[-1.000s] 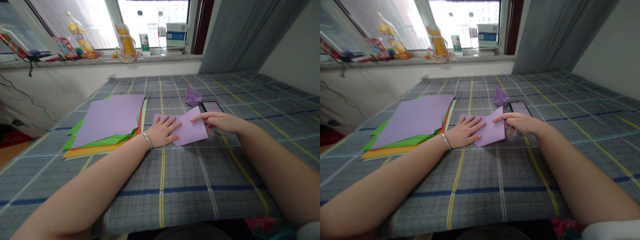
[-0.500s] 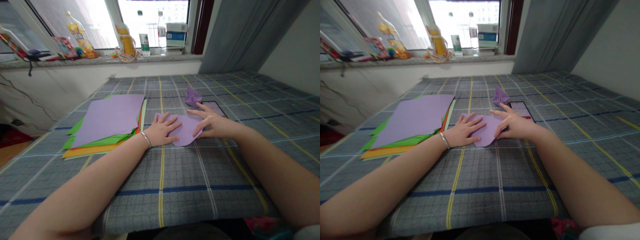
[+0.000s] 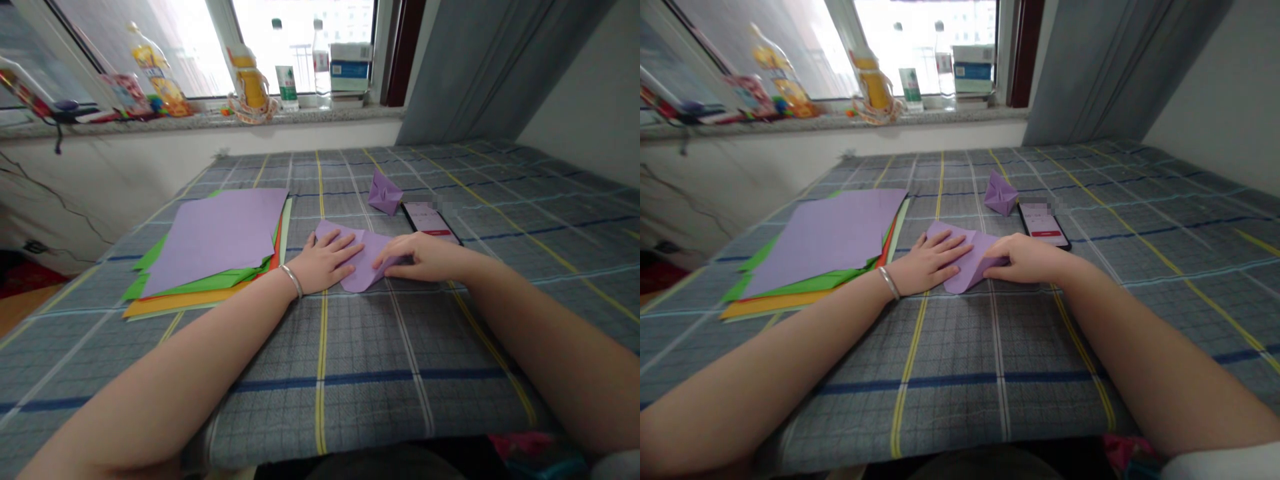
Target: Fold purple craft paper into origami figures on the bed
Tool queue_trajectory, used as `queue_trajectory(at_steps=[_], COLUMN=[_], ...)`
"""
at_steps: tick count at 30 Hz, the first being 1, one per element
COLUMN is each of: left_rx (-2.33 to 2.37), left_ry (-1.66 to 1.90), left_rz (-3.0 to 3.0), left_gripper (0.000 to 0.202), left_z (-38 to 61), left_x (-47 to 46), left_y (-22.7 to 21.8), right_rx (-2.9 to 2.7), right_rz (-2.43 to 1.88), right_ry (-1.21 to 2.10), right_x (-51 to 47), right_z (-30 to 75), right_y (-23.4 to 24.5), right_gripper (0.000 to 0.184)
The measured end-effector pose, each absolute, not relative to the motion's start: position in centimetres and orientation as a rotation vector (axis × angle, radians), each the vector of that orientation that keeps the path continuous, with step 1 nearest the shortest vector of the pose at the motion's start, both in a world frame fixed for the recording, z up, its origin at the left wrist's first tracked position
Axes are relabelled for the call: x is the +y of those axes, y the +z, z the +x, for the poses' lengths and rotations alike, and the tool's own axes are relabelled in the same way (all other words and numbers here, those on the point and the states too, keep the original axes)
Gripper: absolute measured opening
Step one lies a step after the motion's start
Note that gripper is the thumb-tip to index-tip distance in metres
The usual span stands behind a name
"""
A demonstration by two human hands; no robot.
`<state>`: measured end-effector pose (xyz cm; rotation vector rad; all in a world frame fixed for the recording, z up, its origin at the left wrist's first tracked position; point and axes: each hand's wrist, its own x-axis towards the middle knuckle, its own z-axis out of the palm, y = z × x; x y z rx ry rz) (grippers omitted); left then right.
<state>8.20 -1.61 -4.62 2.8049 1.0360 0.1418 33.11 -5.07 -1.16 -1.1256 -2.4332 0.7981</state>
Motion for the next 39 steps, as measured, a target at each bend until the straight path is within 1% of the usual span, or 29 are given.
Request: queue_trajectory(at_steps=[3, 8, 14, 16, 22, 26, 28, 33, 39], left_rx=[0.997, 0.982, 0.827, 0.82, 0.891, 0.97, 0.972, 0.956, 0.945], left_ry=[0.125, 0.073, 0.048, 0.056, -0.065, -0.112, -0.134, -0.153, -0.202], left_rz=[2.824, 2.837, 2.723, 2.693, 2.64, 2.644, 2.655, 2.666, 2.674], left_gripper=[0.054, 0.063, 0.082, 0.085, 0.082, 0.094, 0.097, 0.098, 0.094], left_z=[8.1, 7.7, 7.0, 6.9, 7.3, 7.8, 7.9, 7.8, 7.8], left_x=[-1.7, -1.2, -0.1, 0.1, -0.6, -1.0, -1.0, -0.7, -0.7], left_y=[-4.5, -4.4, -4.1, -4.0, -3.5, -3.5, -3.5, -3.7, -3.4], right_rx=[-2.426, -2.447, -2.281, -2.26, -2.318, -2.334, -2.341, -2.352, -2.353], right_rz=[-1.203, -1.258, -1.415, -1.441, -1.505, -1.536, -1.546, -1.586, -1.63], right_ry=[0.815, 0.807, 0.741, 0.694, 0.485, 0.371, 0.325, 0.273, 0.239], right_x=[-5.0, -4.5, -4.4, -4.3, -4.0, -4.1, -4.2, -4.2, -4.1], right_z=[33.0, 32.8, 31.9, 31.6, 30.9, 30.6, 30.4, 30.3, 30.3], right_y=[-1.4, -2.0, -2.8, -3.1, -4.0, -4.1, -4.1, -4.1, -4.2], right_gripper=[0.017, 0.029, 0.028, 0.027, 0.022, 0.022, 0.022, 0.023, 0.025])
